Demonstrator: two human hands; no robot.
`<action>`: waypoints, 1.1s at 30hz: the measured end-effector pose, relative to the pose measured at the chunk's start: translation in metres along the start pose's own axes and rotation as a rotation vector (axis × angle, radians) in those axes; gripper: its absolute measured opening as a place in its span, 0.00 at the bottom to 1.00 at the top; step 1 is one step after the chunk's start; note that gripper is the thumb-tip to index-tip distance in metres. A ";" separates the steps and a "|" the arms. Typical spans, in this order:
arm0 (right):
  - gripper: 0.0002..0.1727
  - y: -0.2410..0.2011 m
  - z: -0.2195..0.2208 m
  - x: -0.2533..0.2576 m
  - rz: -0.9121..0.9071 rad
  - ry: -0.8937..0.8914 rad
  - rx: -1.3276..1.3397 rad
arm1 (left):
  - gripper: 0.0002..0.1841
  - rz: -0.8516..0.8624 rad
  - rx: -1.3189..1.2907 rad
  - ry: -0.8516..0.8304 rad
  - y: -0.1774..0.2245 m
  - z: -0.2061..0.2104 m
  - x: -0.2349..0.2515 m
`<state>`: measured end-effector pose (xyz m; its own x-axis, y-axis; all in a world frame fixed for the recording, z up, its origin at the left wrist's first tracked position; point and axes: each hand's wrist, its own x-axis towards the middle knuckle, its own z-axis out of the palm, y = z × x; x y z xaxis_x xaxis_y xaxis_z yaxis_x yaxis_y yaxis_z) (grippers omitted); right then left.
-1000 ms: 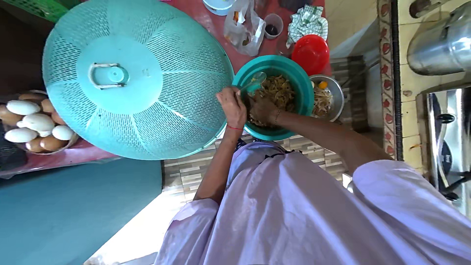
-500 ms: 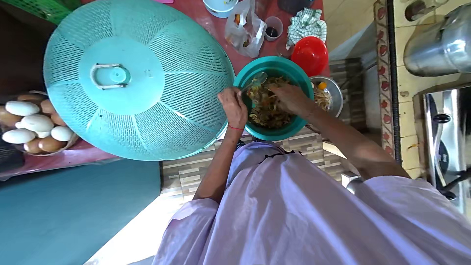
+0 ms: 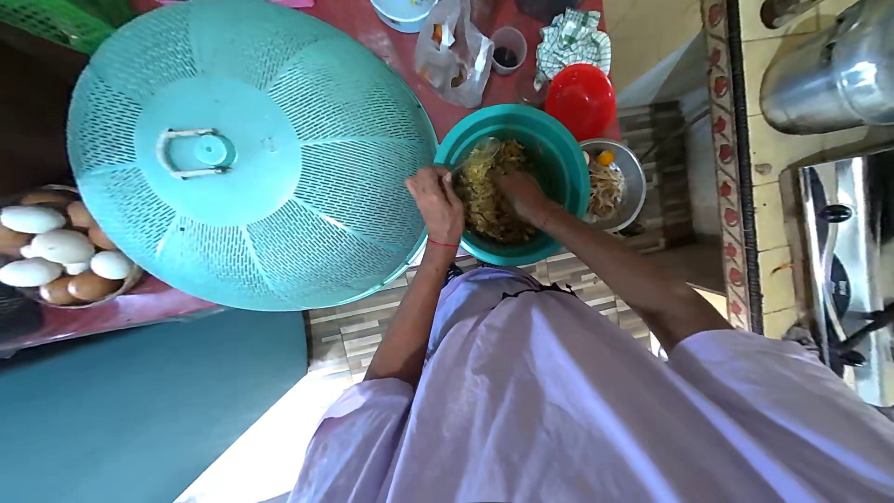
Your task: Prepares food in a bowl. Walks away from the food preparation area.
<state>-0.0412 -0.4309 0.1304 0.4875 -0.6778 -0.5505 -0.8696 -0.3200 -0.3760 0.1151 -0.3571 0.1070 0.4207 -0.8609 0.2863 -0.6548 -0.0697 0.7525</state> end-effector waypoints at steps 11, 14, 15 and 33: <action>0.54 0.039 -0.022 -0.011 0.380 -0.167 0.185 | 0.09 0.004 0.014 0.023 -0.001 0.001 -0.002; 0.50 0.042 0.000 -0.011 0.442 -0.198 0.308 | 0.09 -0.016 0.028 0.042 0.001 0.005 -0.003; 0.50 0.043 0.008 -0.011 0.454 -0.187 0.371 | 0.09 -0.031 0.025 0.035 0.001 0.004 -0.004; 0.49 -0.004 0.037 -0.016 0.541 0.102 1.328 | 0.08 -0.004 0.008 0.021 0.001 0.002 -0.005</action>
<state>-0.0429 -0.3945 0.1133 0.0698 -0.5761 -0.8144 -0.1993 0.7919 -0.5773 0.1111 -0.3537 0.1047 0.4360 -0.8500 0.2956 -0.6584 -0.0773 0.7487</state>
